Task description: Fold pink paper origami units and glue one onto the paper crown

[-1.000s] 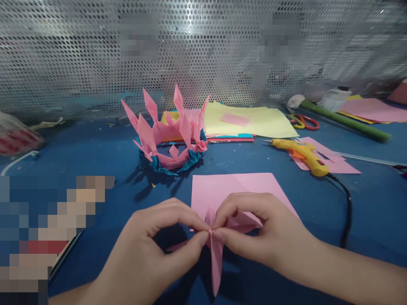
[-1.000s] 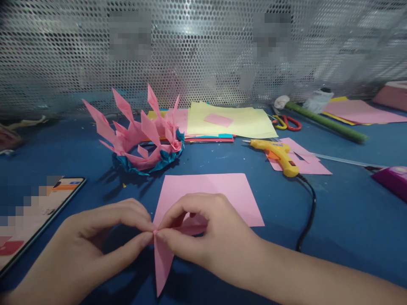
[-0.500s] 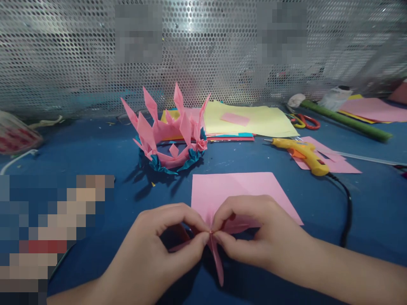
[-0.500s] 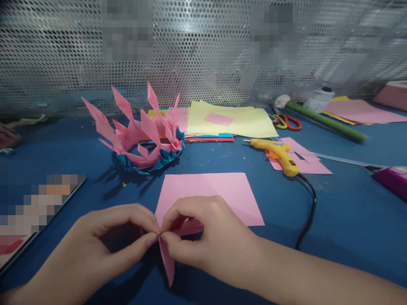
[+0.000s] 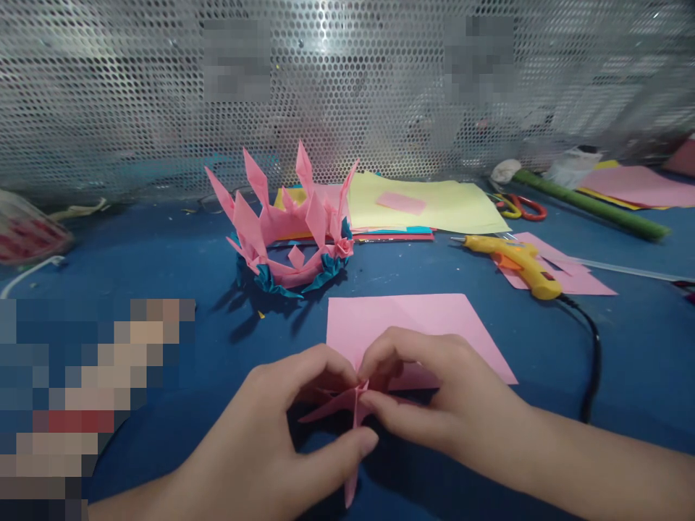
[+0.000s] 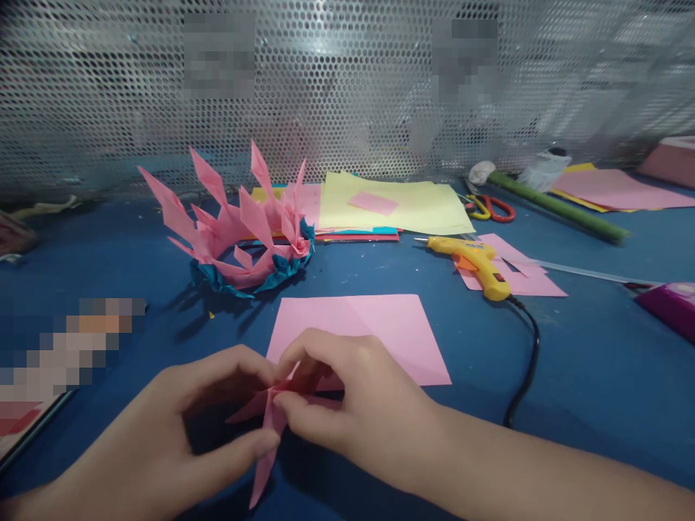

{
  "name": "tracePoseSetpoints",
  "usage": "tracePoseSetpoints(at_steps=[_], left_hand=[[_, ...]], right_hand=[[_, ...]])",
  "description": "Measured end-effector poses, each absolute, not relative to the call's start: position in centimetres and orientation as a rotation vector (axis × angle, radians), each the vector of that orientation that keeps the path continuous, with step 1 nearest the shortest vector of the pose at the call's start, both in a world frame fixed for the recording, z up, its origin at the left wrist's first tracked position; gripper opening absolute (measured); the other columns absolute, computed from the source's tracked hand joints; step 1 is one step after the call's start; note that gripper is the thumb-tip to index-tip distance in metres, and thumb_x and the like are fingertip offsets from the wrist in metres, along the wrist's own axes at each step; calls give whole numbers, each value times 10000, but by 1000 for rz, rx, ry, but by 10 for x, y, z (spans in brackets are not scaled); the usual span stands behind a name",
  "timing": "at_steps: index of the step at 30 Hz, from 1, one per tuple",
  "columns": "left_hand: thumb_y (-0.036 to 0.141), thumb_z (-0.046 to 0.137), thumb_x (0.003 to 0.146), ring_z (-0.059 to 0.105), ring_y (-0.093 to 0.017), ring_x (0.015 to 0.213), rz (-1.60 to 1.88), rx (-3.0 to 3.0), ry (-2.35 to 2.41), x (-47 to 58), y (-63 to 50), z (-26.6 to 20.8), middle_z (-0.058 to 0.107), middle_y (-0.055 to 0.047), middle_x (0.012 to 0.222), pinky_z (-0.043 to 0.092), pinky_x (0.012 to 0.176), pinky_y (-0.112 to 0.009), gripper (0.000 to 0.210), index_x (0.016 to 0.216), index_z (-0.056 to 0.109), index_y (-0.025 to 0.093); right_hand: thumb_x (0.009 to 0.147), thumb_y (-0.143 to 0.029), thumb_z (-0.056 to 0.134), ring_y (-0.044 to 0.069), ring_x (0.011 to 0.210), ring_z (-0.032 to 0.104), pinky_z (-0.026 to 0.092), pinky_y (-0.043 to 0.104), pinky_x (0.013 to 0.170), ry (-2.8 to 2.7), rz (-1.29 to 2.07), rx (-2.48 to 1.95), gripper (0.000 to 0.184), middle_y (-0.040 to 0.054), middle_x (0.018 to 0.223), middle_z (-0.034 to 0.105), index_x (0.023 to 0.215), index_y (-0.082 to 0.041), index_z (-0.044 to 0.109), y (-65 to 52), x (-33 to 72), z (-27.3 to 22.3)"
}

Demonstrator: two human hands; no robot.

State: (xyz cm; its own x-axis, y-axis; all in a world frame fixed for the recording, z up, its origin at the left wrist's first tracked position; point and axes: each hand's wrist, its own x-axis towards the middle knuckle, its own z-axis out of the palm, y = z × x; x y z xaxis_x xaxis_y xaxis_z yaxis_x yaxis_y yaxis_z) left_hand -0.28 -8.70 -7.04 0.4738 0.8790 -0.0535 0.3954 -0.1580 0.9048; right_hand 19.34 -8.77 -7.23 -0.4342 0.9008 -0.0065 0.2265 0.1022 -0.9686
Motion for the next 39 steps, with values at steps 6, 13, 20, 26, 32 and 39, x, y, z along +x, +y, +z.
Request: tracePoseSetpoints(at_steps=[6,13,20,26,32,39], left_hand=[[240,612,865,644,-153,651,521,1851,1127,-3,-86,-69,726,23,711,498,601,-203,123,792,710,223],[241,570,903,704,-155,724,569,1776,1116,-6,-84,-66,765,35,777,521,660,-185,162,820,708,242],[342,495,966,573,-136,607,515,1788,1100,-7,-84,-66,652,45,724,453,555,-196,218,896,676,243],[425,543,909,390,-122,544,331,1771,1169,-7,-85,-65,427,66,582,313,494,-229,347,633,505,216],[351,497,914,353,-118,536,298,1841,1108,-6,-90,-70,400,65,566,301,498,-220,343,600,452,219],[218,484,883,559,-132,532,256,1928,1012,-9,-93,-75,616,32,591,406,533,-182,239,693,629,214]], right_hand=[[864,-211,713,136,756,629,513,228,677,-1932,1110,-1130,71,13,858,648,815,-198,663,-85,196,-75],[925,-315,694,105,658,517,421,196,579,-1994,1175,-1192,241,-26,754,581,747,-192,588,-83,199,-74],[962,-358,642,90,550,482,385,190,523,-1986,1187,-1180,243,-55,646,575,781,-205,589,-88,197,-71],[976,-329,643,61,489,435,332,146,465,-1981,1106,-1103,236,-92,599,532,787,-218,556,-94,199,-74],[993,-319,625,68,476,474,345,169,499,-2182,852,-947,146,-80,612,616,901,-210,595,-92,202,-80],[1003,-182,527,80,590,593,425,156,589,-2189,970,-839,209,-20,725,707,796,-207,521,-98,198,-78]])
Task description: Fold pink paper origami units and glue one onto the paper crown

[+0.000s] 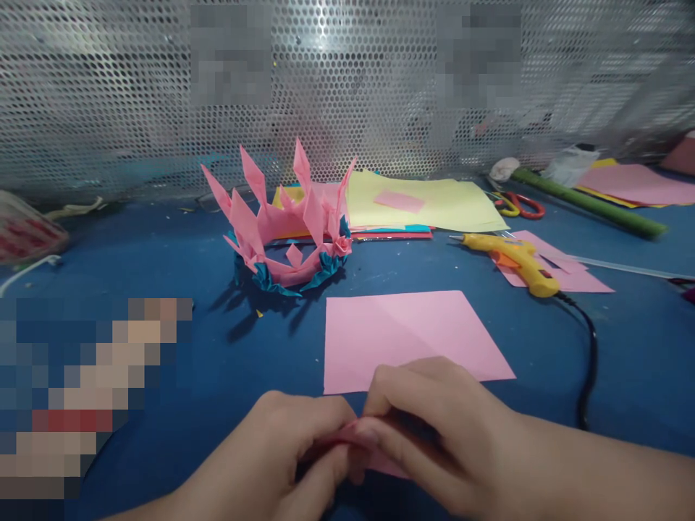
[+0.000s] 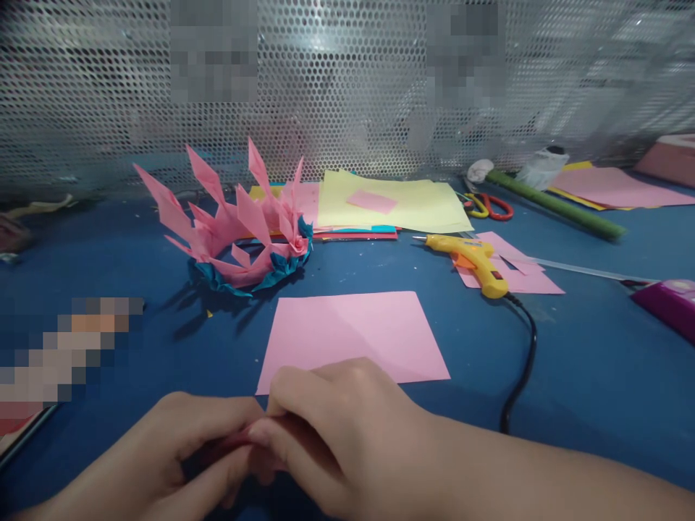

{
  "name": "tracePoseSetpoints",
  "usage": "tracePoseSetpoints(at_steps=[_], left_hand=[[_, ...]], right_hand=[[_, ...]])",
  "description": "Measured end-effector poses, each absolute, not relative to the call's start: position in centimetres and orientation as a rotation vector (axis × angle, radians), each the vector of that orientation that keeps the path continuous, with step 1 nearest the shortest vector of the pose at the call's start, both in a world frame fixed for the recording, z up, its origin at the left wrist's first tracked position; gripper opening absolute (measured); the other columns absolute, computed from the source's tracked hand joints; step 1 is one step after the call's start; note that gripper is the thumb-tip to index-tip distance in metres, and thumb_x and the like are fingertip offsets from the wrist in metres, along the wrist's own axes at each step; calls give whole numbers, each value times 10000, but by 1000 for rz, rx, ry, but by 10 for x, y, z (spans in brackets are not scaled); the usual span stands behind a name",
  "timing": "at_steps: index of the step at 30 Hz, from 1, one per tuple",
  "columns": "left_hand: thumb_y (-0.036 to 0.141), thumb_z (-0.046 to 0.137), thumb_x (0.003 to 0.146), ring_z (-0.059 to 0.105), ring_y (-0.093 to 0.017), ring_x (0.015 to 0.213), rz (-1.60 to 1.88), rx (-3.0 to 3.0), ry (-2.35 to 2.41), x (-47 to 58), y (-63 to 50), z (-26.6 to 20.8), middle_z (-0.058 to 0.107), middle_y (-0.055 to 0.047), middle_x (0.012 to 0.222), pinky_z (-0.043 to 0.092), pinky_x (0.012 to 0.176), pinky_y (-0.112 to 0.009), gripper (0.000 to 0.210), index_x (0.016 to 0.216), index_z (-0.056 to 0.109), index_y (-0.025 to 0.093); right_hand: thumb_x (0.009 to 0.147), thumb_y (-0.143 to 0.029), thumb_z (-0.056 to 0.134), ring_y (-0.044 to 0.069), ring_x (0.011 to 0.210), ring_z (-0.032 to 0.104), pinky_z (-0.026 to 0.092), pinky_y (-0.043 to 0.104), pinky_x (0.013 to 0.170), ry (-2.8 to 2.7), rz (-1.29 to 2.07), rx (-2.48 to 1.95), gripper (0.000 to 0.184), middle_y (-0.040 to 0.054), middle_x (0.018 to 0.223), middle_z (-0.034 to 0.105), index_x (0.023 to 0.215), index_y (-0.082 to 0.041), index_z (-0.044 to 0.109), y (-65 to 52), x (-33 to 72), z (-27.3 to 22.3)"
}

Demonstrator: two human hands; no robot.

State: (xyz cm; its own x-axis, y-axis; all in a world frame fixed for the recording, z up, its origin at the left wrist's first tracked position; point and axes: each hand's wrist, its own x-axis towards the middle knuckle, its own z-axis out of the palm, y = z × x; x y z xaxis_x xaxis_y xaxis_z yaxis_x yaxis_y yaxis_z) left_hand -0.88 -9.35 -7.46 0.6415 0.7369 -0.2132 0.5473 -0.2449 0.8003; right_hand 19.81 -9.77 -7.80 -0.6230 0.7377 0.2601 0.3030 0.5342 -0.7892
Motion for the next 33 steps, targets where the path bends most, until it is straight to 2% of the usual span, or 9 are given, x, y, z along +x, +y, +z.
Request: tracePoseSetpoints(at_steps=[4,7,13,16,18,21,23,28,33], left_hand=[[341,383,950,569,-141,499,125,1788,987,-6,-90,-74,646,3,625,446,523,-192,333,743,614,218],[414,328,986,524,-137,478,163,1753,984,-3,-91,-72,585,27,567,434,530,-194,415,673,537,239],[426,358,988,470,-130,451,190,1765,1051,-6,-94,-74,481,74,468,397,534,-196,373,690,500,253],[493,333,978,445,-118,428,122,1675,1098,-7,-90,-77,533,61,508,380,483,-202,380,774,526,237],[558,316,952,409,-106,409,136,1571,1161,-6,-87,-78,550,48,550,353,434,-202,420,820,531,222],[604,336,883,376,-98,388,207,1457,1262,-2,-83,-77,518,55,546,329,378,-197,442,851,534,210],[600,350,857,377,-96,371,200,1466,1272,0,-82,-76,497,64,500,344,380,-201,431,837,532,210],[605,309,866,463,-109,365,134,1475,1245,-1,-81,-78,554,31,485,393,423,-231,457,838,531,206],[605,503,754,677,-188,559,337,1298,1212,1,-86,-73,661,-2,649,564,619,-313,436,970,487,227]], right_hand=[[930,-127,490,81,532,420,345,165,514,-2184,898,-840,220,-50,648,526,741,-221,428,-97,196,-80],[947,-191,484,79,503,366,305,164,473,-2124,1038,-950,222,-67,613,449,744,-227,401,-97,194,-81],[986,-334,536,91,490,505,375,170,487,-1929,1312,-1119,223,-42,580,573,822,-197,599,-96,195,-80],[939,-357,642,80,442,468,334,167,447,-1889,1331,-1142,196,-72,511,529,835,-191,653,-90,199,-79],[913,-358,677,83,476,469,337,175,466,-1947,1241,-1162,176,-66,553,545,859,-191,665,-85,202,-79],[932,-318,628,91,523,488,367,189,508,-1979,1206,-1196,137,-48,617,579,912,-188,668,-80,202,-79],[950,-291,575,89,490,466,357,195,497,-1903,1284,-1247,147,-62,561,542,905,-183,663,-79,200,-80],[933,-310,559,84,484,364,273,211,461,-1714,1379,-1272,202,-71,546,462,827,-171,661,-78,195,-80],[941,-310,527,70,412,298,216,218,399,-1613,1293,-1221,222,-91,511,392,870,-159,673,-72,199,-75]])
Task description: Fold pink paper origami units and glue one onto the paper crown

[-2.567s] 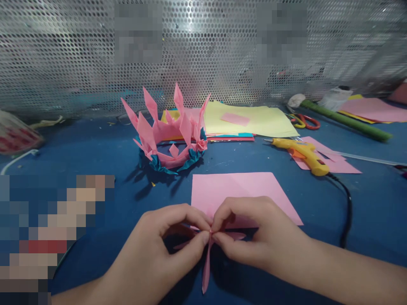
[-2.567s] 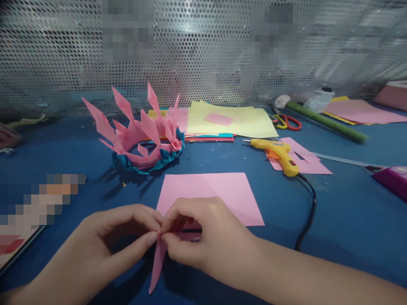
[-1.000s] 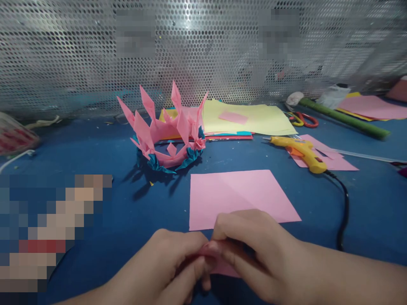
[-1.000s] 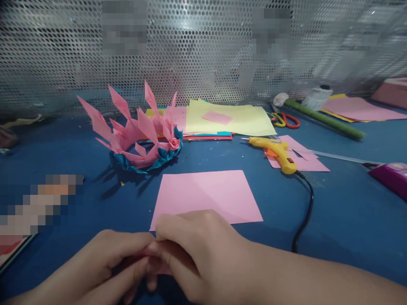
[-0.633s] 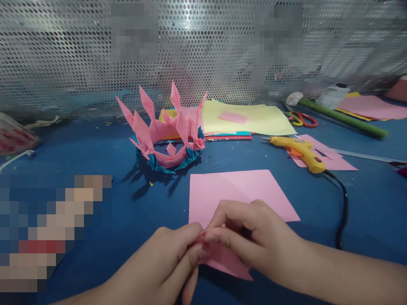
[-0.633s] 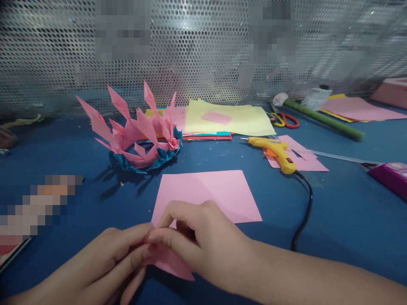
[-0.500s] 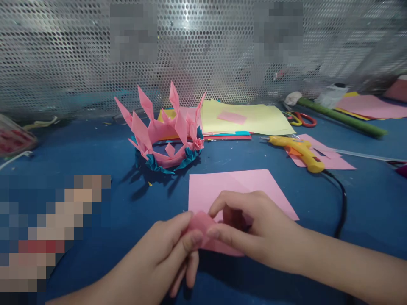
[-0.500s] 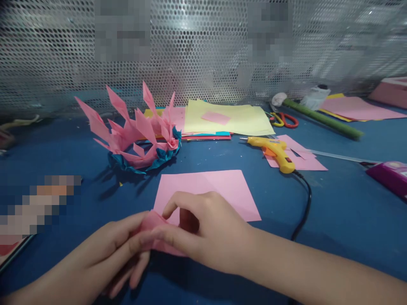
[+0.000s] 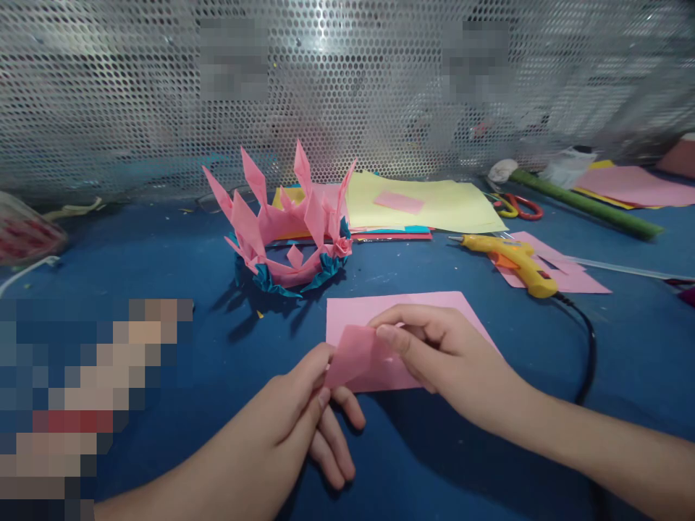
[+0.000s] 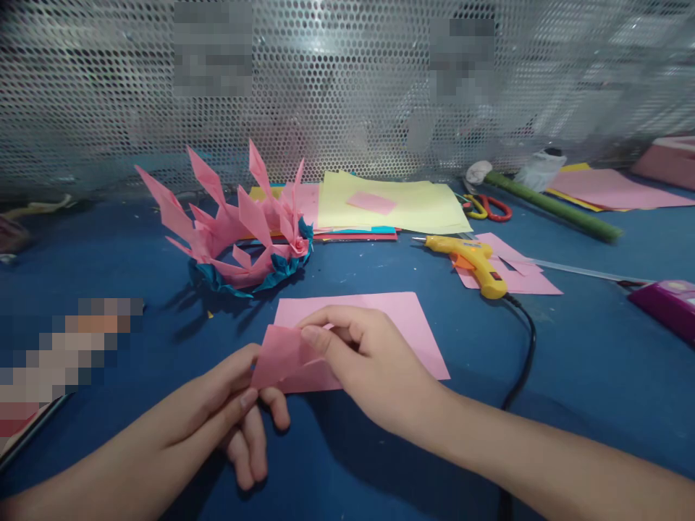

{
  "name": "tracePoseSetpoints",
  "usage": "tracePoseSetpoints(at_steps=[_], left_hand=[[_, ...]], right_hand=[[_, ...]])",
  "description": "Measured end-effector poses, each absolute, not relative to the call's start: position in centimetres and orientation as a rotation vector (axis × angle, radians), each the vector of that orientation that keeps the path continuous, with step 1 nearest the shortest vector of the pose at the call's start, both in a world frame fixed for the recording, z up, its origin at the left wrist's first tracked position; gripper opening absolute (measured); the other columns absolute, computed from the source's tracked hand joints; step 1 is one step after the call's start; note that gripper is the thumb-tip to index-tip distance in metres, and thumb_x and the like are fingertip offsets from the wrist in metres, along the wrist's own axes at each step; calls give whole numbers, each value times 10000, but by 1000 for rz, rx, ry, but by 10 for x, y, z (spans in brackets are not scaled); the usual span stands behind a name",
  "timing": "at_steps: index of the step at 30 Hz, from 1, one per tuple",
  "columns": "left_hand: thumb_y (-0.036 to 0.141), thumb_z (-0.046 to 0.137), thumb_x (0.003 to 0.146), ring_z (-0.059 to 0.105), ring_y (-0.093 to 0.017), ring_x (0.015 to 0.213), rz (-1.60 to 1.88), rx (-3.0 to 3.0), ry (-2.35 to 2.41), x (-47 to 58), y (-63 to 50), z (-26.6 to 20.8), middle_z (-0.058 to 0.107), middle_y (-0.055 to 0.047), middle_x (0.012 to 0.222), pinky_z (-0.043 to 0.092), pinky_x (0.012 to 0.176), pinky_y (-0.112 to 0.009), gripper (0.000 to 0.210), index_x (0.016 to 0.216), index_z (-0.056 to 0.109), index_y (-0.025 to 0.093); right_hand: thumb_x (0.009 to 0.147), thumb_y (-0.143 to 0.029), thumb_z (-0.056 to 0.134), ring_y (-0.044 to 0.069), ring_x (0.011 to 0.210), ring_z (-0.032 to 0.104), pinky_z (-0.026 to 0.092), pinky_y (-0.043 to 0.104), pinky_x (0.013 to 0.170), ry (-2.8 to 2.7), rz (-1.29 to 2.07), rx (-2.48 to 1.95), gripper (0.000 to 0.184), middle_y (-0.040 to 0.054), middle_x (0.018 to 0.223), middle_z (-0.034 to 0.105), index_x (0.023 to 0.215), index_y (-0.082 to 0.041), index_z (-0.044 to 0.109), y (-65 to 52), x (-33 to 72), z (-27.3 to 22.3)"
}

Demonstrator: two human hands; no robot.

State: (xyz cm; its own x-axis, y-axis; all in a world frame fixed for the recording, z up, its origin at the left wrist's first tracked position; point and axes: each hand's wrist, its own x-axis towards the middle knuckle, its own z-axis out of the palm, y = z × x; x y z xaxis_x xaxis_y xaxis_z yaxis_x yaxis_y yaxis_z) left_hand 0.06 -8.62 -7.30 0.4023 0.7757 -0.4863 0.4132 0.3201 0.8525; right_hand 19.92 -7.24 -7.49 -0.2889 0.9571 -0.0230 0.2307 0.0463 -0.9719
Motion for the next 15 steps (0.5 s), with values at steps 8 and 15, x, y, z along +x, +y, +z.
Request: tracePoseSetpoints(at_steps=[8,15], left_hand=[[227,589,738,718,-193,758,500,1010,909,-8,-78,-83,763,-36,850,570,554,-230,335,1073,599,208],[393,795,695,728,-234,836,505,901,819,-10,-70,-88,789,-73,923,617,559,-257,431,1056,690,182]], right_hand=[[940,-352,557,66,418,243,169,215,389,-1650,1306,-1179,259,-103,502,328,870,-134,679,-66,205,-70],[929,-287,585,65,420,373,348,192,445,-1592,1412,-1119,179,-81,529,476,843,-155,669,-70,202,-70]])
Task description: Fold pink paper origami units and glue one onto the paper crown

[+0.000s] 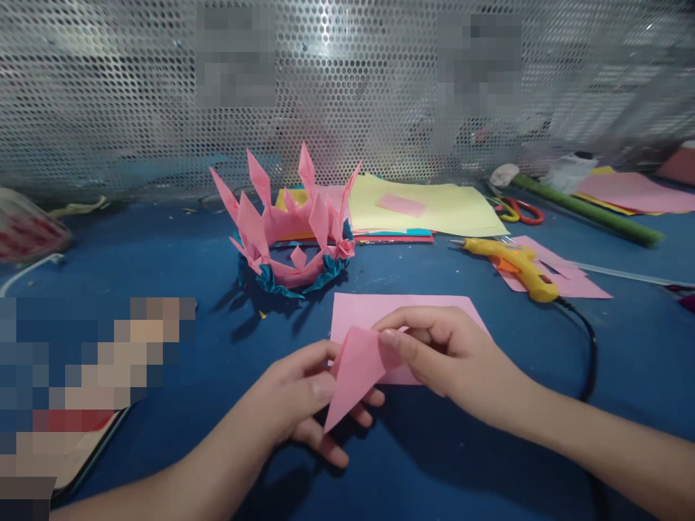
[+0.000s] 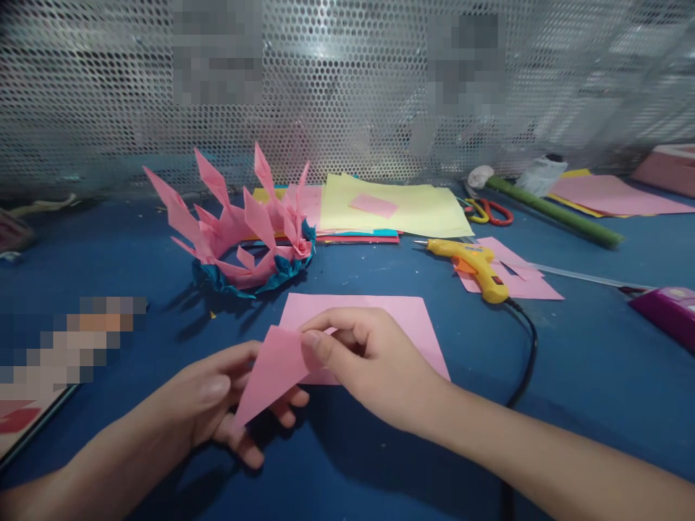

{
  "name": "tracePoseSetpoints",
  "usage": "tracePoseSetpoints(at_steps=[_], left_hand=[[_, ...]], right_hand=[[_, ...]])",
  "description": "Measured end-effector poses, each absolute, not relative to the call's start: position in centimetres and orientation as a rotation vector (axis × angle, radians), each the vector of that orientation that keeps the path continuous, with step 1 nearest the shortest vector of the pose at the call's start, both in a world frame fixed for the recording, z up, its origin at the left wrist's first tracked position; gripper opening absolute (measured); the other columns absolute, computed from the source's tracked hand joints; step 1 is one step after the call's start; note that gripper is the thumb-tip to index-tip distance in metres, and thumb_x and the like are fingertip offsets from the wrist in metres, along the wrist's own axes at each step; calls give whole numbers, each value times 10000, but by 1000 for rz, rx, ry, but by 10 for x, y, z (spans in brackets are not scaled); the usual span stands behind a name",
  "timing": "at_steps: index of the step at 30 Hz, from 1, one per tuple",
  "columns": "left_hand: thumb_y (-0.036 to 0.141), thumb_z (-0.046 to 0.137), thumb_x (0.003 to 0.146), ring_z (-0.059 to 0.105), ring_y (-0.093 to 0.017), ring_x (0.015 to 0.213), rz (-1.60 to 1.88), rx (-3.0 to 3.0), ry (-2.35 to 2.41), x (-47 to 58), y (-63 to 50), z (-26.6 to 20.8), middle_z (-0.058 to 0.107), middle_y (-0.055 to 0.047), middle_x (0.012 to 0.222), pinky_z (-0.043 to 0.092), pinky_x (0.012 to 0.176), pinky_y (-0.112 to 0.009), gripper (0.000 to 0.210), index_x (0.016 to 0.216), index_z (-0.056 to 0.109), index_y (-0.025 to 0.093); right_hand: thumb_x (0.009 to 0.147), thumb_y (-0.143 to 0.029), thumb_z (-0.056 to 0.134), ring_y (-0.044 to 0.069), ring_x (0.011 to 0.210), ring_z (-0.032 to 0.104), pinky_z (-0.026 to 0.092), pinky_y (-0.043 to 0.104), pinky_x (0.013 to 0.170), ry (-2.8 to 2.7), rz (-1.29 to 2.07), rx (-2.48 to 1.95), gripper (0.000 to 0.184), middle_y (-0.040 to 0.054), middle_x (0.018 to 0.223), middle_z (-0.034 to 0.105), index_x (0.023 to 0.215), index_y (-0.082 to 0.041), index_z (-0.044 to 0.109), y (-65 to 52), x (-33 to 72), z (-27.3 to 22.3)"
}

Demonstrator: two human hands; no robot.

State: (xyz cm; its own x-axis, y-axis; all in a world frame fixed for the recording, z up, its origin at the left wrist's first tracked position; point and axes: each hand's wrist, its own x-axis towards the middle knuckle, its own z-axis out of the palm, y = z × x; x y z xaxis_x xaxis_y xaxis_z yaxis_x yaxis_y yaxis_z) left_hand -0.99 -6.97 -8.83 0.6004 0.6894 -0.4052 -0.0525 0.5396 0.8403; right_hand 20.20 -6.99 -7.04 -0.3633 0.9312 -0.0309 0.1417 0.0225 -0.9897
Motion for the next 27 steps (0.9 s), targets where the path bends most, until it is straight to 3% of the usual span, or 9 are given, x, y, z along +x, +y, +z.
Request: tracePoseSetpoints(at_steps=[3,5,11,21,24,27], left_hand=[[446,784,786,705,-160,705,493,964,891,-7,-73,-85,758,-37,851,572,558,-200,380,1045,688,184],[481,758,818,663,-125,633,479,1013,932,-5,-74,-83,720,-16,786,539,538,-177,351,966,704,167],[671,701,776,629,-124,519,411,1063,1015,-4,-76,-83,671,-18,607,538,536,-214,539,729,693,133],[777,755,617,611,-111,403,468,981,981,2,-72,-82,682,-12,505,496,411,-177,636,677,653,151],[758,762,630,625,-116,408,433,971,1000,-1,-74,-85,696,-11,526,491,405,-176,614,712,638,163],[724,723,722,610,-111,396,379,999,982,-6,-76,-92,679,-2,505,473,394,-168,564,747,651,165]], right_hand=[[932,-285,570,118,593,594,492,235,593,-1626,1477,-1090,180,7,708,656,867,-157,678,-74,200,-73],[948,-271,546,141,663,639,504,245,623,-1735,1450,-1095,196,36,769,702,922,-157,703,-77,199,-75],[904,-191,611,94,546,575,455,184,518,-1922,999,-1220,205,-21,716,688,1082,-178,713,-81,199,-78],[875,-91,632,161,930,692,569,215,790,-2037,424,-1045,227,105,1020,724,1048,-137,772,-87,194,-81],[875,-65,615,168,834,667,565,238,708,-2034,223,-1020,219,92,910,723,983,-151,784,-91,192,-82],[894,-63,607,152,686,622,538,238,619,-2104,271,-936,234,51,757,703,1050,-143,762,-96,192,-82]])
